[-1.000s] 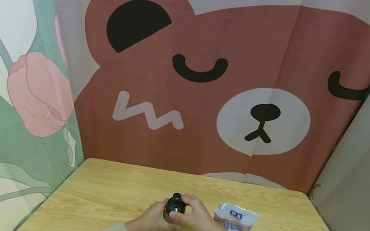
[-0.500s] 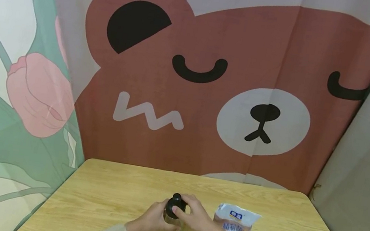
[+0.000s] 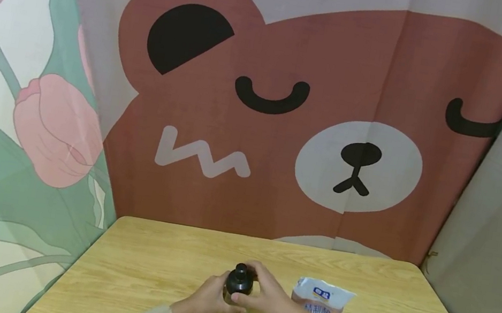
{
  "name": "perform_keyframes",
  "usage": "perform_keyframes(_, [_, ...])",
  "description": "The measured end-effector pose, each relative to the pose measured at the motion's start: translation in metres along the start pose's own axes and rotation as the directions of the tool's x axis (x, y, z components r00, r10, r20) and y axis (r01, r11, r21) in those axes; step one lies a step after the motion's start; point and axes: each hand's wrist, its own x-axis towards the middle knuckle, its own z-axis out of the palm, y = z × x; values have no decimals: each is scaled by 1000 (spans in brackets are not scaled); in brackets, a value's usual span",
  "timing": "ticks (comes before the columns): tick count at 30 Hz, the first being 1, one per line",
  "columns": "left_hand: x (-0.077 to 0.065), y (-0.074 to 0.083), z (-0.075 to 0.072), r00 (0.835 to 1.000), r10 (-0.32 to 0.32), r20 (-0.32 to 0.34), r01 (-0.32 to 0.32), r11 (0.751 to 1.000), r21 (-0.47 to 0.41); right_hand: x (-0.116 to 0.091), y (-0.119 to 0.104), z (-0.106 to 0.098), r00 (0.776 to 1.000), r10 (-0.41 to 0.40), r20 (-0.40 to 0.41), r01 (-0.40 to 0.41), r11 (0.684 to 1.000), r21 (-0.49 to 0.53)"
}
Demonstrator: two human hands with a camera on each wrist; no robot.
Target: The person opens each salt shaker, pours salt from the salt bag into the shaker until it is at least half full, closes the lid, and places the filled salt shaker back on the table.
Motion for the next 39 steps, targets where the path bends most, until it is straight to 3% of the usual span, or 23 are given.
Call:
perform_keyframes(5, [-1, 0, 0, 1000, 3, -3, -3, 1000, -3, 0, 1, 4, 998, -60, -33, 58, 998, -39])
perform_keyframes(11, [-1, 0, 0, 1000, -20, -3, 20, 1000, 0, -1, 2, 6, 995, -75, -65, 68, 993, -99])
perform_keyframes(21, [-1, 1, 0, 1000, -12, 3, 12, 1000, -24, 1, -1, 4, 1000, -26, -1, 26, 989, -146])
perform_keyframes(27, [-1, 0, 0, 1000, -1, -4, 1, 1000, -17, 0, -3, 3, 1000, -22, 21, 24, 995, -97])
perform_keyframes(32, [0, -1, 0, 1000, -18, 1, 18, 999, -30, -2, -2, 3, 1000, -3, -11, 3, 1000, -19])
perform_keyframes(39, [0, -1, 1, 1000, 2, 4, -2, 1000, -28, -3, -1, 4, 999, -25, -42, 23, 999, -36])
